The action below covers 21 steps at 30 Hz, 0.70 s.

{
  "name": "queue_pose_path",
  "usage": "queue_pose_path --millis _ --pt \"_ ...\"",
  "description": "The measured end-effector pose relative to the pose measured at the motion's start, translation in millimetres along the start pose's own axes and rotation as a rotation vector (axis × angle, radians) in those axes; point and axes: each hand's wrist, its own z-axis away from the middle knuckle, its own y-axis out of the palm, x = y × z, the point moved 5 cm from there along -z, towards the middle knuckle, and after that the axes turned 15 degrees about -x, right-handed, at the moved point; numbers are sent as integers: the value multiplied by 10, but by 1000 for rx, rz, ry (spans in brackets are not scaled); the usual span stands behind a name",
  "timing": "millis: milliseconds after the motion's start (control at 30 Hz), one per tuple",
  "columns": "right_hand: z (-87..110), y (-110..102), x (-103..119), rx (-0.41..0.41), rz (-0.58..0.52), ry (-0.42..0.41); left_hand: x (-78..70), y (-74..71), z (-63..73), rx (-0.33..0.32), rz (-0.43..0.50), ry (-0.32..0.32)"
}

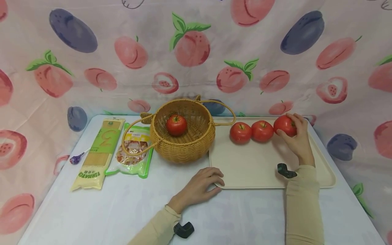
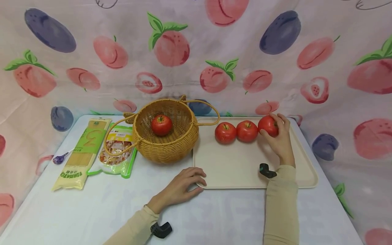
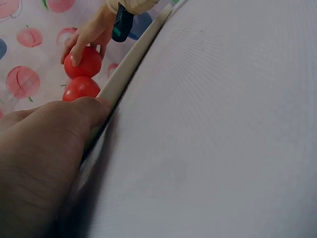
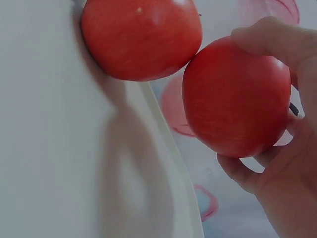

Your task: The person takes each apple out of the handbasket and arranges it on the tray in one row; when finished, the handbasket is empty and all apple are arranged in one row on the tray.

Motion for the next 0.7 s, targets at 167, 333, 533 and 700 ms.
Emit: queue_pose_path --millis 167,333,533,700 --pt "-15 22 -72 15 7 -27 2 6 3 3 -3 -3" --pt "-31 49 -145 40 13 -15 4 3 1 2 4 -12" --pt "-32 77 -198 56 7 -29 10 7 1 5 1 -10" --pt "-32 102 -254 63 6 -39 11 14 2 5 1 -12"
